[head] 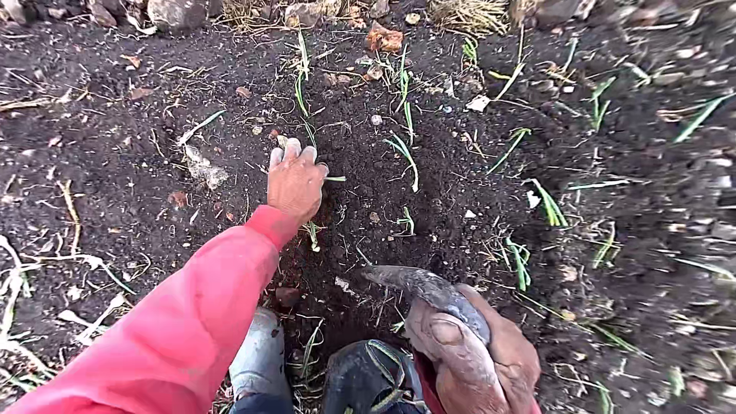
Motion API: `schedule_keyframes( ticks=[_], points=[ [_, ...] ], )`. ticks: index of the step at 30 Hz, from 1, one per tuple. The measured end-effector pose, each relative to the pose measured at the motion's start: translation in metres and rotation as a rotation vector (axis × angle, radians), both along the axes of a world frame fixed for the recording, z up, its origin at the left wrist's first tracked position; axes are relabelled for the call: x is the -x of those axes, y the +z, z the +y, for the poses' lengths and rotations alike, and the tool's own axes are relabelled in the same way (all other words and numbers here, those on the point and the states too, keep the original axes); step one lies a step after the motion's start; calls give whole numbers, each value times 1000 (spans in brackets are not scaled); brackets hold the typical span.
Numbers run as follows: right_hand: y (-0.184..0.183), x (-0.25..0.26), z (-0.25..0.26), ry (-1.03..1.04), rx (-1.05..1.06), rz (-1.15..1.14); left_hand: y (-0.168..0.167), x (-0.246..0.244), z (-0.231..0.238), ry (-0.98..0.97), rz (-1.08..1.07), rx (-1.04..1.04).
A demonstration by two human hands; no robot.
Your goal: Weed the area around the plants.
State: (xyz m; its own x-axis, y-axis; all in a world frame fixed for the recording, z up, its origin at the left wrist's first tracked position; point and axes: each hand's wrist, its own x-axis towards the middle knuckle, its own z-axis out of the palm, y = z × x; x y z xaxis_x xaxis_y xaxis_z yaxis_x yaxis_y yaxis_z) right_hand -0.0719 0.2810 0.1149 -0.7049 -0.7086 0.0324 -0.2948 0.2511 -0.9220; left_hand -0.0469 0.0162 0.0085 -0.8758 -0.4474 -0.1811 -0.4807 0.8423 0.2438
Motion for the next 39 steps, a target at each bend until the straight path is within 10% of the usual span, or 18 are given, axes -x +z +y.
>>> schedule_keyframes(
  ticks=[6, 12, 15, 21, 24, 32, 36, 39],
  points=[
    [36, 22, -1, -69, 226, -208, 81, -104, -43, 559, 779, -496],
    [60, 36, -27, 22, 422, -585, 65, -179, 7, 1044, 744, -832],
    [60, 30, -27, 48, 300, -364, 47, -195, 18, 1193, 671, -765],
    [-46, -9, -12, 50, 27, -129, 28, -196, 26, 1079, 394, -561],
    [-18, 1, -28, 85, 51, -113, 41, -181, 14, 1134, 643, -707],
    [60, 79, -183, 192, 547, -69, 46, -125, -26, 834, 448, -762],
    [-71, 62, -193, 78, 67, -35, 29, -75, -31, 762, 232, -717],
    [-124, 41, -157, 9, 108, 11, 12, -32, -24, 662, 75, -572]
  ],
)
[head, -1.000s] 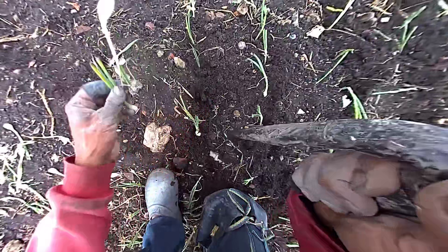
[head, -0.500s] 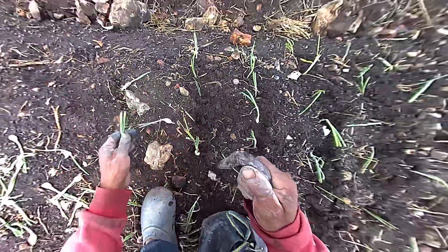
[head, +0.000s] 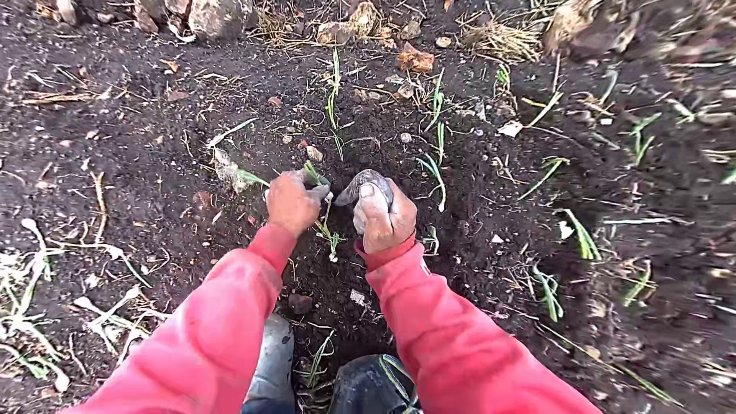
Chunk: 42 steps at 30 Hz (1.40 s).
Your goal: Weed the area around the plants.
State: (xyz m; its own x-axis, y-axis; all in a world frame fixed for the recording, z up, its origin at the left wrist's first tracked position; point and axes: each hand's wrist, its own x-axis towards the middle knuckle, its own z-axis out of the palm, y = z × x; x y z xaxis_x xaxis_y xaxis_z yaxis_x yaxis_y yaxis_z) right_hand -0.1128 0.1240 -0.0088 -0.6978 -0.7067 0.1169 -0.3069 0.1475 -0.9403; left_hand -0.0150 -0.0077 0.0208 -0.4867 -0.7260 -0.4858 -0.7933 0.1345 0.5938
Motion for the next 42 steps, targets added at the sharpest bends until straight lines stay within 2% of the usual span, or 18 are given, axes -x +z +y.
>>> schedule_keyframes(
  ticks=[3, 5, 7, 9, 12, 14, 17, 20, 23, 27, 30, 33, 34, 36, 37, 39, 40, 42],
  points=[
    [21, -1, 22, -31, 70, -53, -32, 31, 33, -289, -214, 268],
    [50, -3, 25, -11, 174, -76, -44, 26, 42, -419, -273, 343],
    [78, -3, 35, 9, 242, -59, -46, 8, 43, -447, -210, 340],
    [89, 0, 35, 21, 252, -14, -41, -11, 28, -354, -71, 380],
    [51, 3, 28, -7, 190, 5, -25, -21, -4, -209, -175, 369],
    [20, -1, 28, -6, 121, -26, -23, -24, -10, -232, -297, 305],
    [10, 0, 21, 3, 90, -20, -26, -37, -15, -271, -284, 306],
    [18, 4, 17, 8, 68, -50, -9, -84, -14, -125, -199, 261],
    [21, 5, 12, 21, 28, -91, 14, -159, 0, 90, -153, 174],
    [35, 3, 9, 75, 21, -80, 11, -253, 38, 461, -58, 60],
    [89, 5, 35, 208, 90, -46, 10, -285, 66, 595, -46, 74],
    [136, -4, 68, 542, 115, -267, 24, -333, 83, 868, 139, -16],
    [157, -16, 74, 576, 48, -323, 27, -345, 85, 967, 262, -56],
    [189, -58, 90, 427, -85, -376, 34, -366, 92, 1133, 417, -107],
    [181, -61, 105, 440, -126, -345, 35, -373, 93, 1209, 457, -91],
    [129, -60, 140, 389, -134, -207, 30, -383, 93, 1259, 460, -39],
    [103, -64, 153, 332, -144, -86, 25, -386, 92, 1205, 425, -25],
    [78, -75, 165, 258, -201, 69, 15, -385, 87, 988, 233, 7]
  ],
)
